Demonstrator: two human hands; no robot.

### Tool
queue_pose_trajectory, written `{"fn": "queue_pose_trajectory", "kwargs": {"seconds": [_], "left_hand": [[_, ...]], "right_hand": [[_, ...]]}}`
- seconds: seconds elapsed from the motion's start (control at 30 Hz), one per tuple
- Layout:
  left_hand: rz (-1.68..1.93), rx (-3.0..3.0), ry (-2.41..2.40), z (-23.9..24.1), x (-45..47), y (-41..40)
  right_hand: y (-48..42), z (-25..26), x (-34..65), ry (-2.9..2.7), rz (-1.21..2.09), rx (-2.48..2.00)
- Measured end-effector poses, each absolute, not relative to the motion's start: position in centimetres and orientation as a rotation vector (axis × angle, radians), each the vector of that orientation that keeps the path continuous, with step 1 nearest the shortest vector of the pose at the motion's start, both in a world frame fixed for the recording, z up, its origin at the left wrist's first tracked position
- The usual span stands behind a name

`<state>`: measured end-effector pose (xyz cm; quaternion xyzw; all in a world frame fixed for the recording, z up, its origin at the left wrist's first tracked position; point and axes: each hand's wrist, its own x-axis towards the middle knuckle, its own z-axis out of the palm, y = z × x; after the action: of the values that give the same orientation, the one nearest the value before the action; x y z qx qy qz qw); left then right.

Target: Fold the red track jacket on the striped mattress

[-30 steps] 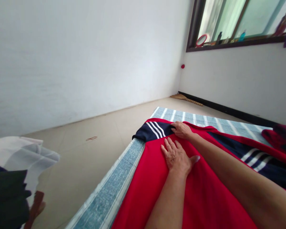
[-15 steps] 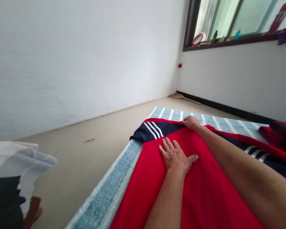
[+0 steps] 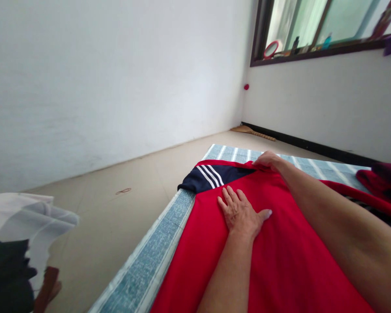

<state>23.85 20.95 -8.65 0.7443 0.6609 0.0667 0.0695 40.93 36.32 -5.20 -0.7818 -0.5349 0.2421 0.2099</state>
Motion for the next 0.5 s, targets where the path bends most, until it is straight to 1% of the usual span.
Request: {"fn": "queue_pose_trajectory", "kwargs": {"seconds": [0.13, 0.23, 0.37, 0.5], "left_hand": [[0.219, 2.247, 1.989, -8.9, 23.9, 21.0], [0.222, 2.243, 1.983, -8.7, 23.8, 21.0], [0.206, 2.246, 1.989, -8.5, 23.8, 21.0], [0.206, 2.239, 1.987, -8.4, 23.8, 20.9]], "right_hand": [[36.0, -3.3, 41.9, -1.61, 0.819, -2.028], [36.0, -2.6, 42.6, -1.72, 0.827, -1.965], [36.0, -2.7, 42.6, -1.829, 0.674, -1.979], [35.5, -3.5, 41.8, -1.865, 0.367, -2.029]]}}
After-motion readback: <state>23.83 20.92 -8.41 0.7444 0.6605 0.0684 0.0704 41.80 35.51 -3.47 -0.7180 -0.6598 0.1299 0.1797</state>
